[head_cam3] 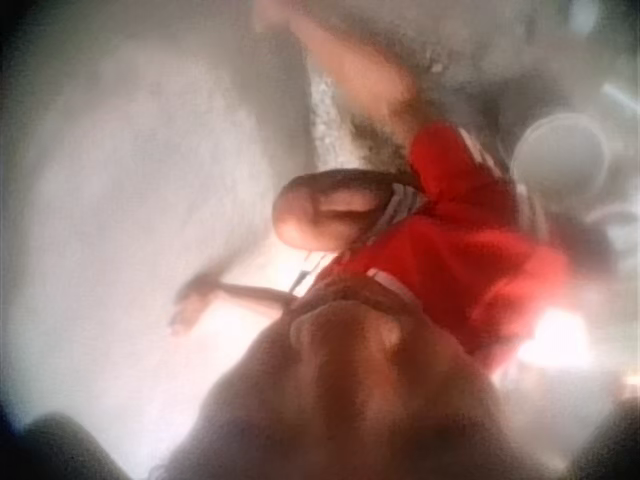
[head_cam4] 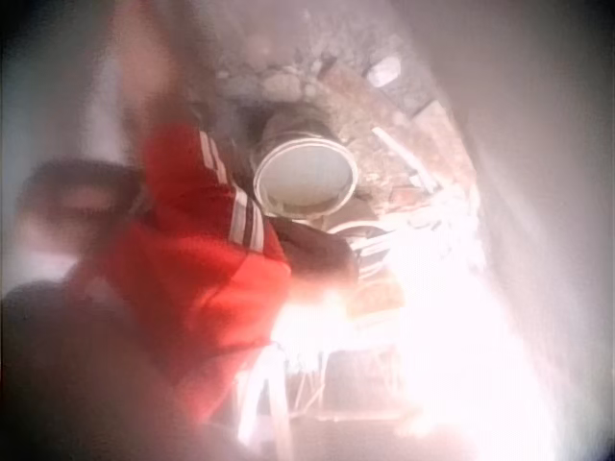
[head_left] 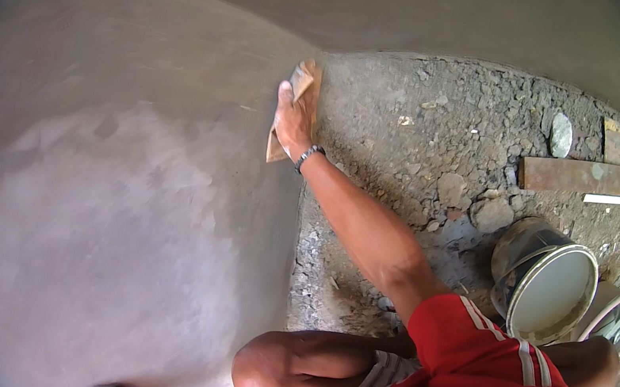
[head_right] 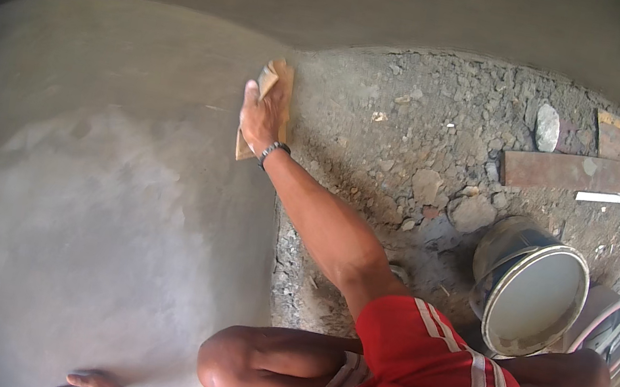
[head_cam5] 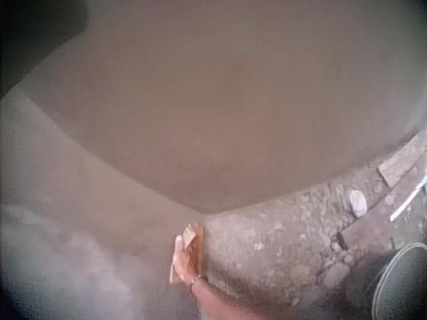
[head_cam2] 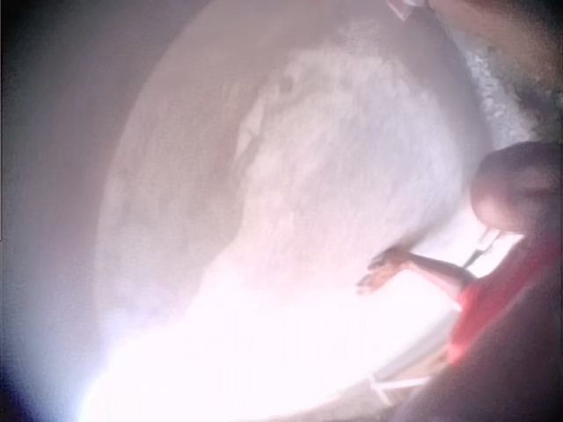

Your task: The person smooths a freshly plastered wall using a sponge and then applies a liquid with a brush. The person works on a curved wall section with decorative blocks, repeatedly rubbing the surface and brushing the edges.

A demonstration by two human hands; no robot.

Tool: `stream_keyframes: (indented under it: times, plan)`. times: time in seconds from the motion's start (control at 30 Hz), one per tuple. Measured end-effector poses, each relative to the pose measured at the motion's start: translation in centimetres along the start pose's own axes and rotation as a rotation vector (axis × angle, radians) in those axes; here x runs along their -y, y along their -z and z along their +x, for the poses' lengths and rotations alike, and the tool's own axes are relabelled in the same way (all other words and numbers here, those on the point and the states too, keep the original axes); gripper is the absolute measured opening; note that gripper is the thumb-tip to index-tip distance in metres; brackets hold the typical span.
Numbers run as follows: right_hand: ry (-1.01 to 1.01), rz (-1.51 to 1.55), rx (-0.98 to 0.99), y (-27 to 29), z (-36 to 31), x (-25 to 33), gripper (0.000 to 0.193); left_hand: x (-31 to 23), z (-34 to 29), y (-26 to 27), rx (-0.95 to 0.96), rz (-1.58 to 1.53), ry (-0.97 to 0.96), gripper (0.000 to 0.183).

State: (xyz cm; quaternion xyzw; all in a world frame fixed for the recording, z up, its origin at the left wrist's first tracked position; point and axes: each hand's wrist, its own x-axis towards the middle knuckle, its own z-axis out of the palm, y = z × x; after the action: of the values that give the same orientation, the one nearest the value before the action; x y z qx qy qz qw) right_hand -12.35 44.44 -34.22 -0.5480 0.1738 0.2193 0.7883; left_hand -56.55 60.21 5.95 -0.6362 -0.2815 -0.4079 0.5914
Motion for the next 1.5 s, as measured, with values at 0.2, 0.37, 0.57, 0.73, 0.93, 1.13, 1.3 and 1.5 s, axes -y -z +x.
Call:
stream_keyframes:
  times: [0.2,0.37,0.57,0.73,0.93,1.13,1.3,1.5]
  plan:
    - [0.116,-0.118,0.046,-2.9,-10.5,-1.9,0.077,0.4,0.0,1.2,0.008,-0.017,-0.032,0.057]
    - [0.013,0.109,0.236,0.1,-3.6,4.1,0.084,-1.3,0.7,2.1,-0.033,-0.04,-0.028,0.057]
    - [-0.08,-0.238,-0.055,-0.5,-1.3,-0.4,0.078,0.2,-0.1,1.5,-0.005,0.005,-0.019,0.056]
    - [0.089,-0.182,-0.159,-1.8,0.1,4.0,0.076,0.7,-0.1,0.4,-0.061,0.017,-0.113,0.058]
    - [0.861,-0.24,-0.044,-8.4,-10.6,10.5,0.073,-0.3,0.0,1.3,-0.047,-0.015,-0.102,0.057]
    - [1.052,-0.418,0.165,-7.3,-11.4,15.3,0.08,-0.9,0.4,1.7,-0.033,-0.098,-0.079,0.058]
    - [0.811,-0.304,0.004,-4.6,-4.7,9.7,0.085,1.1,0.0,0.9,-0.026,-0.055,-0.202,0.057]
    - [0.448,-0.273,-0.079,-1.3,0.5,2.5,0.085,0.9,0.4,0.8,-0.092,-0.043,-0.298,0.053]
